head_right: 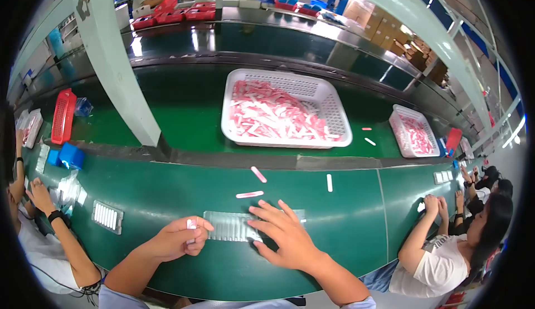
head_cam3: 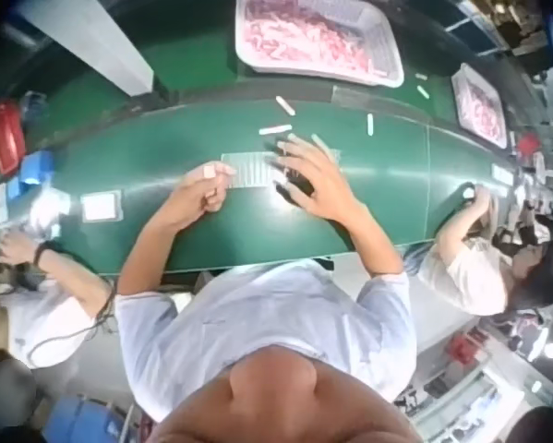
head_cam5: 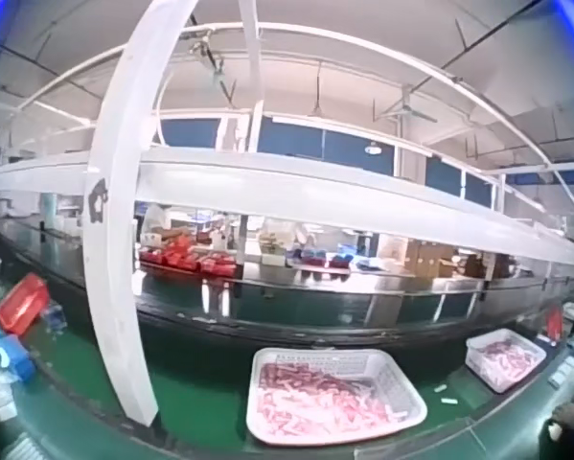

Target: The person places small strips one by one into the individual slots of plastic blister packaging trays on a workbench.

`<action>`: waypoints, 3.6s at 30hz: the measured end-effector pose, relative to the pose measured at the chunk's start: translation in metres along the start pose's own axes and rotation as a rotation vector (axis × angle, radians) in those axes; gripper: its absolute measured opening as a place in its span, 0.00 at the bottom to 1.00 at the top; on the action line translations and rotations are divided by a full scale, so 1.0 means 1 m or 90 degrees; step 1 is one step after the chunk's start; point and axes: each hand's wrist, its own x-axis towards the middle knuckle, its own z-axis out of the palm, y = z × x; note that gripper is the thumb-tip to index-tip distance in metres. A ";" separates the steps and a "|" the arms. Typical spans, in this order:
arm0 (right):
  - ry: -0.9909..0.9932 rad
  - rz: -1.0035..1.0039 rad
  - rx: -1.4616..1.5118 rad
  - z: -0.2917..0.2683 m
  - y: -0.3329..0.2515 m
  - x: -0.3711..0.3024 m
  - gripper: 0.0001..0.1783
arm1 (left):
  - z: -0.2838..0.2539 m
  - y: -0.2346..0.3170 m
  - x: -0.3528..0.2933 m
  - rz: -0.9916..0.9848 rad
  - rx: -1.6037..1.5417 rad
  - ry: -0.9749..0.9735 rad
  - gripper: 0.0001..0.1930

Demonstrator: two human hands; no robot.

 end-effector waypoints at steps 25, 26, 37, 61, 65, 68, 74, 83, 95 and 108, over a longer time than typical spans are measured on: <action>-0.096 0.036 0.368 0.051 -0.017 0.105 0.05 | -0.004 0.024 -0.008 0.011 0.129 -0.004 0.23; -0.093 0.037 0.371 0.053 -0.018 0.104 0.05 | 0.000 0.025 -0.007 0.028 0.116 0.012 0.20; -0.162 -0.114 0.289 0.053 -0.010 0.100 0.09 | -0.001 0.030 -0.011 -0.030 0.126 -0.005 0.20; -0.134 0.079 0.352 0.056 -0.019 0.103 0.05 | -0.005 0.014 -0.008 0.032 0.134 0.079 0.20; -0.079 0.210 0.434 0.068 -0.017 0.100 0.05 | -0.002 0.014 -0.006 0.075 0.192 0.094 0.18; 0.044 0.168 0.450 0.069 -0.013 0.103 0.04 | -0.001 0.013 -0.006 0.118 0.232 0.117 0.17; 0.048 0.008 0.241 0.045 -0.019 0.110 0.02 | -0.003 0.010 -0.010 0.130 0.243 0.095 0.18; 0.238 0.088 0.306 0.032 -0.010 0.111 0.04 | -0.002 0.010 -0.015 0.155 0.256 0.062 0.19; 0.057 -0.172 -0.179 0.081 -0.021 0.040 0.12 | 0.000 0.016 -0.010 0.206 0.294 0.177 0.19; 0.068 0.025 0.153 0.047 -0.029 0.071 0.09 | 0.009 0.015 -0.012 0.087 0.290 0.109 0.16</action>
